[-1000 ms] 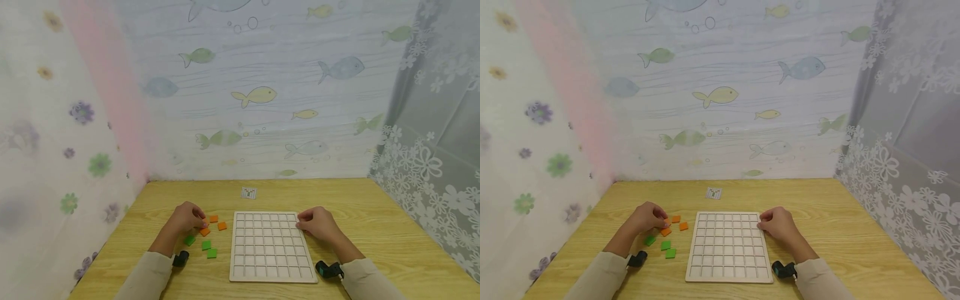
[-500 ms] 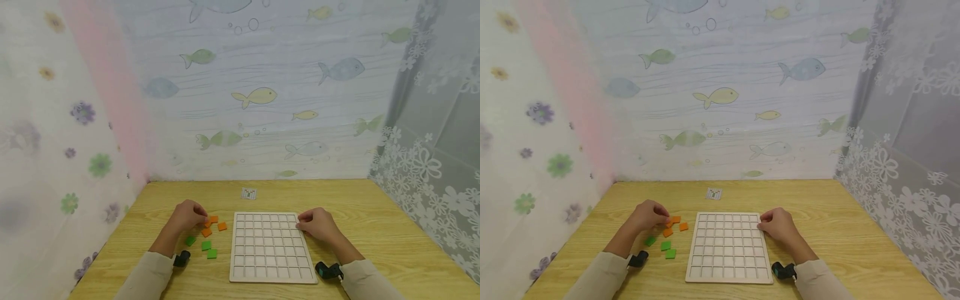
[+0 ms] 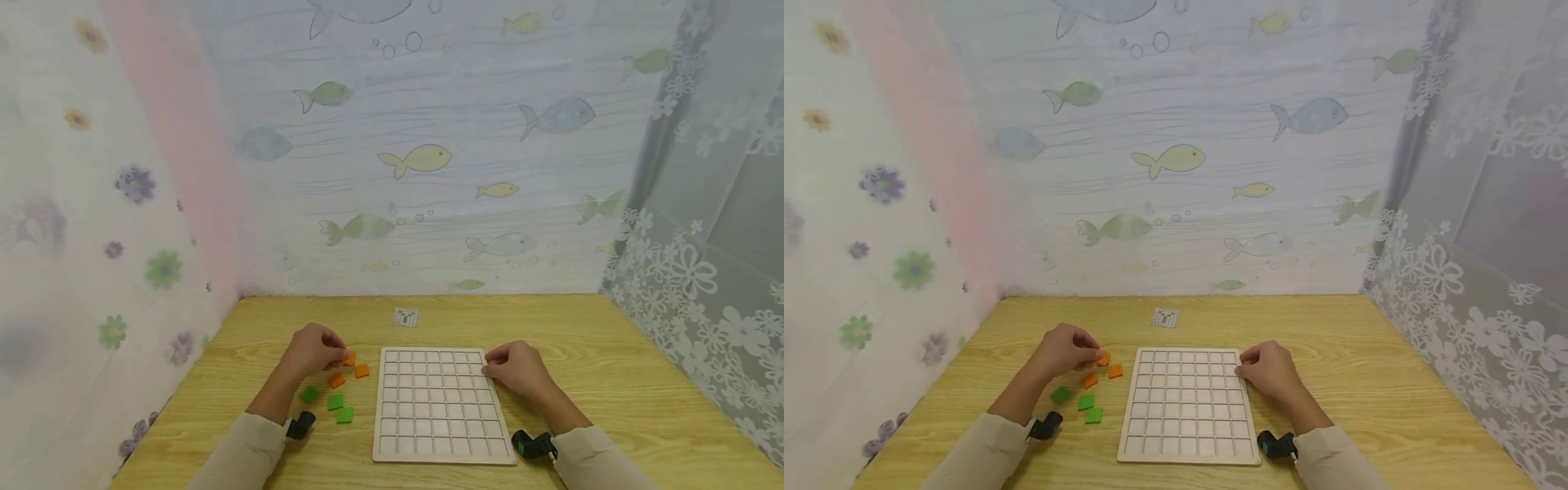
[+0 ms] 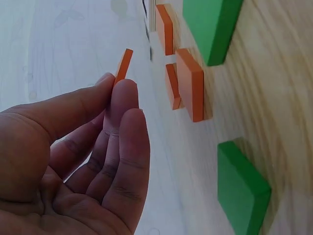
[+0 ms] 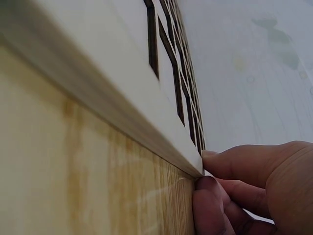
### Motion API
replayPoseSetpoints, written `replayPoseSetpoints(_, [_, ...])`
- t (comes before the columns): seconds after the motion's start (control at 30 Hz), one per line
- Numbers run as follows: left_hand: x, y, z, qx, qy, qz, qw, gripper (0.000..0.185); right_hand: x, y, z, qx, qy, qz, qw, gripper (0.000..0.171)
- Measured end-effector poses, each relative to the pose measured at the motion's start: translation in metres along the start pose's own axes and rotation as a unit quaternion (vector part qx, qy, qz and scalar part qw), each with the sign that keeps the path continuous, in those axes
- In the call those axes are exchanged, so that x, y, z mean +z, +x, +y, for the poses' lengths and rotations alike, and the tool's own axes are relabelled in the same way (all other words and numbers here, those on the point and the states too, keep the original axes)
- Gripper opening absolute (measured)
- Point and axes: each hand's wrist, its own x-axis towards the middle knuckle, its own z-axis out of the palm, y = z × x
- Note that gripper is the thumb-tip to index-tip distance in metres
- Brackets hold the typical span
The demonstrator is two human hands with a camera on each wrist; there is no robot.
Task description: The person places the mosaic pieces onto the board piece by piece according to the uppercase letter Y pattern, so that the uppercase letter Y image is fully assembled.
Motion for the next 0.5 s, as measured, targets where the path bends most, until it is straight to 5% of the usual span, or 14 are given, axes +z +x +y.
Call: replayPoseSetpoints(0.5, [0.021, 0.002, 0.012, 0.021, 0.002, -0.002, 0.9998, 0.009, 0.002, 0.001, 0.000, 0.003, -0.007, 0.000, 1.000, 0.027])
